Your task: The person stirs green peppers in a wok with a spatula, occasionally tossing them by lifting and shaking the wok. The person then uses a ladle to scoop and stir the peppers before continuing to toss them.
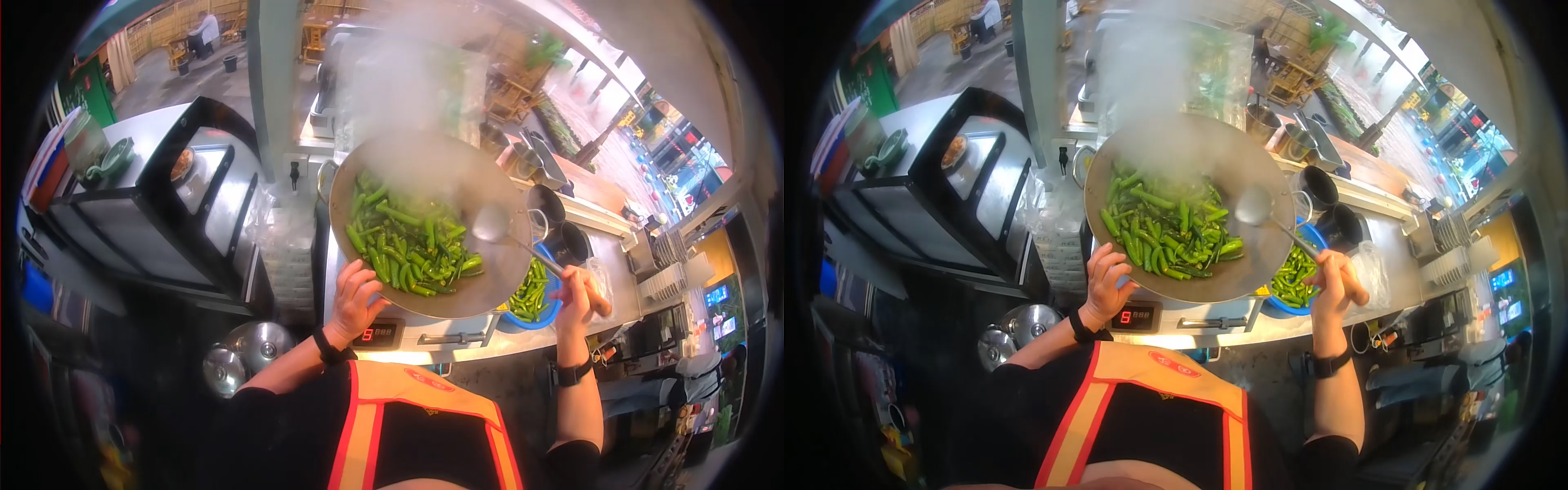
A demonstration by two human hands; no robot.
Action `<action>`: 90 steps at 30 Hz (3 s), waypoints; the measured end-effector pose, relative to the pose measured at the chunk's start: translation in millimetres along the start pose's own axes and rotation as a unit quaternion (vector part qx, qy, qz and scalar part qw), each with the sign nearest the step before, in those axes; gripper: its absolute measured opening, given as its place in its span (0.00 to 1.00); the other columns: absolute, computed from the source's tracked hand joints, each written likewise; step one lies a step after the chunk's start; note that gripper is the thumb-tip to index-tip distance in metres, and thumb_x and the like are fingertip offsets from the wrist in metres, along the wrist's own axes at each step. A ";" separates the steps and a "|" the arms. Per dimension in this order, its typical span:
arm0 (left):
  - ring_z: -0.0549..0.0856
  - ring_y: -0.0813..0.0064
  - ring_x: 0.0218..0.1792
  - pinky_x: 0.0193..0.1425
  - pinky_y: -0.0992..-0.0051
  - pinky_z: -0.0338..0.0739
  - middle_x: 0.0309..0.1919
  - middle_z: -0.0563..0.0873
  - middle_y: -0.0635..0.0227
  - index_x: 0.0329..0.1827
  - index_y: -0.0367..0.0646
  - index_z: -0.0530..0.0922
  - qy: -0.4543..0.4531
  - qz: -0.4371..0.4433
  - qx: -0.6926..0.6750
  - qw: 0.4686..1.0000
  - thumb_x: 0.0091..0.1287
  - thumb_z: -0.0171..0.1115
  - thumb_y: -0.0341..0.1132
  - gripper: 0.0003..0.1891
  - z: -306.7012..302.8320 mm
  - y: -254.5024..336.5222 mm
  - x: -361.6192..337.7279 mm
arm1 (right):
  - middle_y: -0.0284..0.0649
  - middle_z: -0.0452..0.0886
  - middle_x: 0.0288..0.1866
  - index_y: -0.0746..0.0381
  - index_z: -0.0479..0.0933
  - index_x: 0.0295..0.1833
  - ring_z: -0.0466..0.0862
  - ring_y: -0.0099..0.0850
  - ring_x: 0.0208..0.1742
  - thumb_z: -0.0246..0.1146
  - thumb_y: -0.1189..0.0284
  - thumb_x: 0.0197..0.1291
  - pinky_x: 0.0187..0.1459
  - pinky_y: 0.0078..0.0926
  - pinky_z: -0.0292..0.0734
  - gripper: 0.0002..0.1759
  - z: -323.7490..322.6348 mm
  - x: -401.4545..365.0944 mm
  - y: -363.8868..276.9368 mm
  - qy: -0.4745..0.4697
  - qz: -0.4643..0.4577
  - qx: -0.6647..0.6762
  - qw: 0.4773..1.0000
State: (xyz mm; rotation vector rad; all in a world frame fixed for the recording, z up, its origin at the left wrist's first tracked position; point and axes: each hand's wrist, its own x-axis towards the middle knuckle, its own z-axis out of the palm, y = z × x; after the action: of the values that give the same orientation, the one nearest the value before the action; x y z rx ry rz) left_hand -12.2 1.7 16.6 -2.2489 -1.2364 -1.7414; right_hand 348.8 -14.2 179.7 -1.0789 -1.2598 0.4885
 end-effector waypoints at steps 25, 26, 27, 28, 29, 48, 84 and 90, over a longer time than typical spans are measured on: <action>0.72 0.51 0.64 0.69 0.50 0.66 0.51 0.78 0.62 0.44 0.45 0.78 -0.003 -0.005 0.009 1.000 0.54 0.73 0.39 0.17 0.6 -1.4 -2.2 | 0.43 0.81 0.34 0.63 0.73 0.28 0.80 0.30 0.27 0.62 0.75 0.61 0.32 0.24 0.75 0.09 75.5 -60.1 -45.0 -0.216 -0.156 -0.056 0.962; 0.71 0.51 0.64 0.69 0.50 0.66 0.51 0.78 0.62 0.44 0.45 0.78 -0.001 -0.003 0.009 1.000 0.54 0.73 0.39 0.18 0.3 -1.1 -1.5 | 0.43 0.81 0.32 0.62 0.73 0.28 0.80 0.33 0.27 0.64 0.75 0.57 0.30 0.27 0.75 0.08 75.8 -63.5 -54.4 -0.233 -0.168 -0.052 0.956; 0.71 0.51 0.64 0.69 0.50 0.66 0.51 0.78 0.62 0.44 0.45 0.78 0.000 -0.001 0.008 1.000 0.54 0.73 0.39 0.18 0.1 -0.7 -0.7 | 0.43 0.81 0.32 0.62 0.73 0.28 0.80 0.33 0.27 0.64 0.75 0.57 0.30 0.27 0.75 0.08 77.9 -65.7 -62.8 -0.232 -0.167 -0.053 0.957; 0.71 0.51 0.64 0.69 0.50 0.66 0.51 0.78 0.62 0.44 0.45 0.78 -0.001 -0.001 0.007 1.000 0.54 0.73 0.39 0.18 0.4 -1.0 -0.5 | 0.42 0.81 0.31 0.61 0.71 0.27 0.79 0.33 0.27 0.64 0.70 0.61 0.29 0.27 0.73 0.12 80.9 -67.3 -70.6 -0.267 -0.223 -0.055 0.936; 0.71 0.50 0.64 0.70 0.50 0.66 0.51 0.78 0.61 0.44 0.45 0.78 0.002 -0.001 0.006 1.000 0.54 0.73 0.39 0.18 0.7 -1.5 -1.1 | 0.41 0.80 0.30 0.60 0.69 0.27 0.79 0.32 0.27 0.63 0.64 0.64 0.29 0.27 0.72 0.17 82.3 -69.7 -77.2 -0.300 -0.278 -0.057 0.911; 0.72 0.50 0.63 0.69 0.50 0.65 0.50 0.78 0.61 0.43 0.44 0.78 0.002 -0.004 -0.010 1.000 0.48 0.76 0.34 0.20 0.8 -0.2 0.1 | 0.32 0.83 0.34 0.56 0.75 0.29 0.76 0.31 0.22 0.74 0.73 0.45 0.21 0.23 0.72 0.12 60.7 -90.3 -178.8 -0.474 -0.261 -0.130 0.831; 0.72 0.49 0.62 0.67 0.53 0.66 0.49 0.78 0.61 0.43 0.44 0.78 0.001 0.003 0.009 1.000 0.57 0.72 0.41 0.16 1.3 -1.3 -1.5 | 0.33 0.74 0.29 0.56 0.73 0.24 0.76 0.38 0.31 0.65 0.65 0.39 0.25 0.36 0.75 0.10 111.6 -66.5 -59.0 -0.519 -0.220 -0.372 0.738; 0.71 0.49 0.62 0.67 0.53 0.66 0.49 0.78 0.61 0.43 0.44 0.78 0.003 0.007 0.014 1.000 0.57 0.72 0.40 0.16 2.0 -0.9 -1.2 | 0.33 0.75 0.26 0.55 0.71 0.22 0.77 0.36 0.27 0.68 0.67 0.41 0.22 0.34 0.72 0.11 87.9 -79.8 -89.1 -0.510 -0.234 -0.302 0.770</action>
State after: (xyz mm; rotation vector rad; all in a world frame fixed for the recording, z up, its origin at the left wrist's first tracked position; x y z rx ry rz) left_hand -11.2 2.5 14.5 -2.2316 -1.2316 -1.7134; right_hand 222.3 -86.0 208.9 -0.9396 -2.7246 0.2573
